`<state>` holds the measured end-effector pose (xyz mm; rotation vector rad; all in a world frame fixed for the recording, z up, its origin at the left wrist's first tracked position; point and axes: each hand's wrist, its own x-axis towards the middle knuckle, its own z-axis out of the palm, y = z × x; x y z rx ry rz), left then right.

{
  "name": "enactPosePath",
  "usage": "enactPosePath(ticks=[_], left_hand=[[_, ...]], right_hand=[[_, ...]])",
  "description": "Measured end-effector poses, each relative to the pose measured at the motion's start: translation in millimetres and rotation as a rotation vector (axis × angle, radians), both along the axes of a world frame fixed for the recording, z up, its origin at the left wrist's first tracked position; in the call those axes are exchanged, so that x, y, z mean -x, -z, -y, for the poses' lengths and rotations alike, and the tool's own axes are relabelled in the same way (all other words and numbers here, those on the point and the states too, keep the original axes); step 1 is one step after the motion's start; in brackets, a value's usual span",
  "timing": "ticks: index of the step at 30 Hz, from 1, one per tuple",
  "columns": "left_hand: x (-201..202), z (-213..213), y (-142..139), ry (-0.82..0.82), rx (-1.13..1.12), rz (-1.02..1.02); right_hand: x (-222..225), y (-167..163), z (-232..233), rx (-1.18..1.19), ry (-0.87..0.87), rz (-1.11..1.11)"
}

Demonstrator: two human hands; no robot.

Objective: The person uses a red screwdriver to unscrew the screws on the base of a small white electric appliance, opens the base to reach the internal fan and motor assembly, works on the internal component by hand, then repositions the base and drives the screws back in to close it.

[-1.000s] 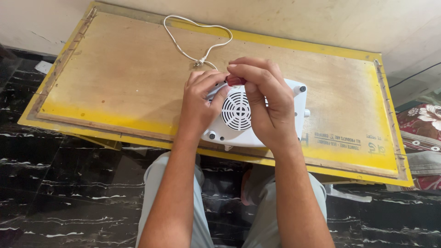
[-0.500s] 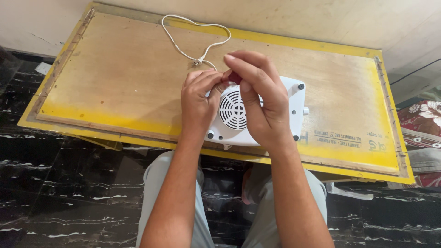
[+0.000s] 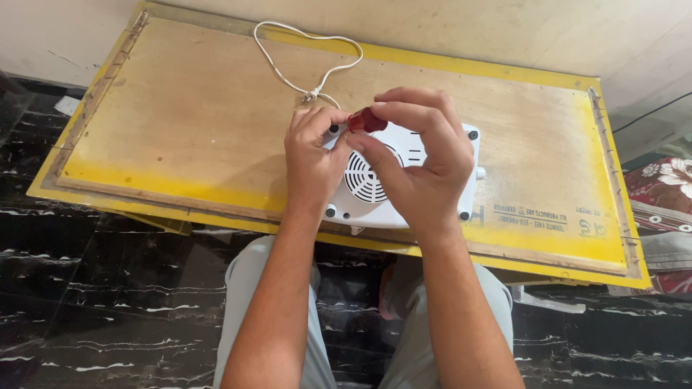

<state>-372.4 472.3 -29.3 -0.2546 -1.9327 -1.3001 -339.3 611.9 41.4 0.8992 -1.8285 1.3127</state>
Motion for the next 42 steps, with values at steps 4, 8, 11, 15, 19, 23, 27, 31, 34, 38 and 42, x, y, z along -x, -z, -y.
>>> enactPosePath(ticks=[4,8,11,15,19,23,27,31,34,38,42], left_hand=[[1,1,0,0.004,0.017,-0.013],[-3,5,0,0.011,0.097,-0.039],[-4,7,0,0.037,0.123,-0.043],[-3,6,2,0.036,0.103,-0.038],[-2,2,3,-0.004,0.082,-0.035],[-3,-1,1,0.004,0.02,-0.005],[-4,0,-1,-0.008,0.039,-0.031],[-4,2,-2,0.005,0.053,-0.005],[-5,5,0,0.011,0.08,-0.015],[-5,8,2,0.031,0.124,-0.041],[-5,11,2,0.069,0.105,-0.027]], right_hand=[[-1,-1,4,0.047,0.034,0.047],[-3,-5,1,-0.055,0.11,0.027],[-3,-6,-3,-0.003,-0.064,0.142],[-2,-3,-8,0.064,-0.295,0.25],[0,-2,-8,0.214,-0.448,0.354],[-1,-7,-11,0.195,-0.275,0.356],[-2,-8,-7,0.046,-0.116,0.168],[-5,-8,-3,-0.014,-0.049,0.176],[-6,-9,-5,-0.052,-0.078,0.178],[-8,-12,-8,-0.034,-0.238,0.252],[-8,-14,-13,-0.08,-0.285,0.264]])
